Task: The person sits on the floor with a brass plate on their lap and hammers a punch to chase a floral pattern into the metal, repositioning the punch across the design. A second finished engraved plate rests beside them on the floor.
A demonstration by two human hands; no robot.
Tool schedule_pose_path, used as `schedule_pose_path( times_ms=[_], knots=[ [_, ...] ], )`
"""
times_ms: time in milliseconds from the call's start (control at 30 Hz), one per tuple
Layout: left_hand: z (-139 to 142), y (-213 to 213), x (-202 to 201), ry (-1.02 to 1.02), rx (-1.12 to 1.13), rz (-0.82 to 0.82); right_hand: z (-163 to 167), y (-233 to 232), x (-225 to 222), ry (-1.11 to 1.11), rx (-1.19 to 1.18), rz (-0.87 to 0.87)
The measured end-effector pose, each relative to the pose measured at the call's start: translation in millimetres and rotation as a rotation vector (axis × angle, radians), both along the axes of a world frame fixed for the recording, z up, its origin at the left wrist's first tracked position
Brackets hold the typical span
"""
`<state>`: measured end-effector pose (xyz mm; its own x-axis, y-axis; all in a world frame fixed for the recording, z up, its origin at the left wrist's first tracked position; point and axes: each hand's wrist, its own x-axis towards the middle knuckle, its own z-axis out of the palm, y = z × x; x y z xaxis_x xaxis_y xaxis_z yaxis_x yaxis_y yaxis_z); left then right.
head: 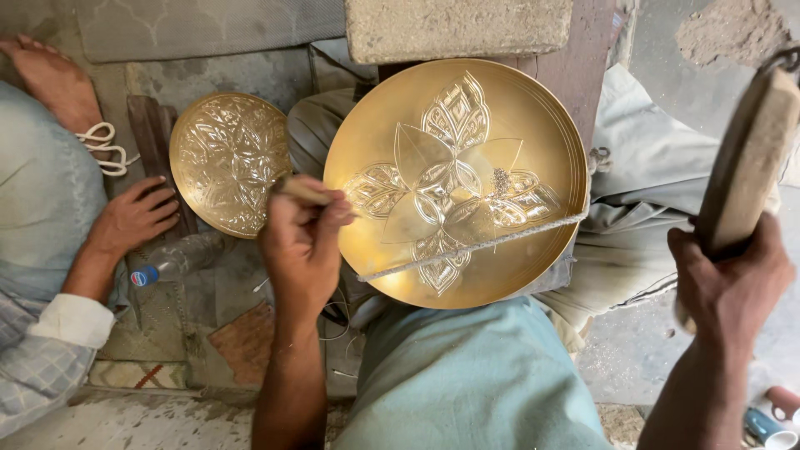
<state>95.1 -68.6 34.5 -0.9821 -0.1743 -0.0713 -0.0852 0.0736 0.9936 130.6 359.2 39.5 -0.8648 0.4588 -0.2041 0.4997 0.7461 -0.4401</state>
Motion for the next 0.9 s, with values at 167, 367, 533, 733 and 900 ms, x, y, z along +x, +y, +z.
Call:
schedule_pose_path(
  times_ms=[167, 367, 533, 733, 900],
  knots=[
    [4.5, -26.4, 27.6, -0.022, -0.019, 0.157, -43.9, 9.3, 35.5, 0.194, -0.365, -0.323],
    [5.5, -12.9, 42.7, 0.023, -0.022, 0.098, -35.7, 5.4, 42.4, 0.434, -0.709, -0.288],
    [7.4, 16.6, 20.2, -0.014, -0.042, -0.142, -22.0, -6.3, 41.1, 0.407, -0.593, -0.313],
    [2.2, 63.9, -45.7, 0.038, -0.228, -0.618, -19.0, -12.4, 43.4, 0.336, -0.460, -0.318],
    [-2.0, 84.9, -72.7, 0.202, -0.342, -0.807, -8.6, -7.3, 45.4, 0.189, -0.518, -0.315]
  ],
)
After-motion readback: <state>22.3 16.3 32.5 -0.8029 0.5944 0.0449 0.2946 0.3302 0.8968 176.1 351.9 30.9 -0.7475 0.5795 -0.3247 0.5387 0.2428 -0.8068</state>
